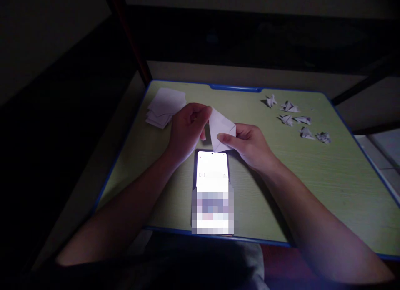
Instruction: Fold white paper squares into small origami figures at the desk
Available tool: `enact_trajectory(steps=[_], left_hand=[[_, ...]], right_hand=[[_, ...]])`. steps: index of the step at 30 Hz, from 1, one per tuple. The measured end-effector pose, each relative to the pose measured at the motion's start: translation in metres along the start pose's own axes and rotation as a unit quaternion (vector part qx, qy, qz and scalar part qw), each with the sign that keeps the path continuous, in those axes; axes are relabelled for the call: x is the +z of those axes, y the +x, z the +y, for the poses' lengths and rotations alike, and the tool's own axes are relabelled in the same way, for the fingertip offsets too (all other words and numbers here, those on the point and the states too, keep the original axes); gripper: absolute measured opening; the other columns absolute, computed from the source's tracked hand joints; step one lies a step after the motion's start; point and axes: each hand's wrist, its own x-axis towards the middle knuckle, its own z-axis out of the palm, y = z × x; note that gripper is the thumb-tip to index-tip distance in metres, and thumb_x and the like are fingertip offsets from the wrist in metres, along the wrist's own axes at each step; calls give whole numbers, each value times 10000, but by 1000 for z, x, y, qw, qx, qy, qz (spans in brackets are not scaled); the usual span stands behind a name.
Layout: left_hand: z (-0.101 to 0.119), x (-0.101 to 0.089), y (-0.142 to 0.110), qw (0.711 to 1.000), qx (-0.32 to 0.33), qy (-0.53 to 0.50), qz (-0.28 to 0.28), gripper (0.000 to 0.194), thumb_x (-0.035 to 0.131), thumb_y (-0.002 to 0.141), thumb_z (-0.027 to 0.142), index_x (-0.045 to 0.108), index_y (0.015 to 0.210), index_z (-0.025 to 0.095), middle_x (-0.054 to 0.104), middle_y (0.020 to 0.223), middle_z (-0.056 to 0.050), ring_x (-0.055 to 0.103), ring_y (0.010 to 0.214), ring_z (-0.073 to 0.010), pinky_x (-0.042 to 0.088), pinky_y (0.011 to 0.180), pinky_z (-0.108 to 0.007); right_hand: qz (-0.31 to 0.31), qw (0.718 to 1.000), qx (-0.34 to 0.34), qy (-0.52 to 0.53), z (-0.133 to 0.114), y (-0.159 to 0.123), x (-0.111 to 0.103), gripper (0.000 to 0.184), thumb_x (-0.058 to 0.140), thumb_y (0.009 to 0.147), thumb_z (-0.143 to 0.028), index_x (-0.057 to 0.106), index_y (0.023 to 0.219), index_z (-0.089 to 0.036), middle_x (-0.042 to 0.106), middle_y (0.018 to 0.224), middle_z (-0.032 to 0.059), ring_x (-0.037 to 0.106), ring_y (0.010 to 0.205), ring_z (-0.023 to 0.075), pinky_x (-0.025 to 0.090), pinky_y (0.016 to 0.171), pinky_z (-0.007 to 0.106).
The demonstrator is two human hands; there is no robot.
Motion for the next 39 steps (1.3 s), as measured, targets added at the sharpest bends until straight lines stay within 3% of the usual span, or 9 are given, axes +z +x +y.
enact_trajectory(steps=[8, 17, 39], left_hand=[[1, -1, -1, 999, 29, -14, 0, 363, 745, 791, 444, 525, 679, 178, 582, 563, 46, 467, 368, -37, 358, 353, -184], [-4, 1, -2, 998, 47, 20, -34, 252, 732, 785, 329, 552, 708, 170, 552, 527, 61, 491, 373, -43, 353, 356, -178], [-12, 2, -1, 995, 83, -15, -47, 336, 734, 806, 444, 543, 714, 183, 516, 478, 88, 482, 344, -46, 322, 331, -167]], right_hand=[[3, 1000, -8, -3, -1, 0, 1, 300, 845, 645, -402, 707, 687, -139, 648, 630, 5, 528, 533, 92, 390, 484, 238], [13, 999, -37, -10, 6, 2, -5, 247, 818, 711, -369, 717, 720, -143, 651, 648, -4, 515, 533, 74, 363, 498, 233], [-19, 999, -35, 12, -1, -1, 0, 294, 810, 721, -411, 671, 683, -155, 625, 587, -21, 508, 495, 80, 343, 465, 238]])
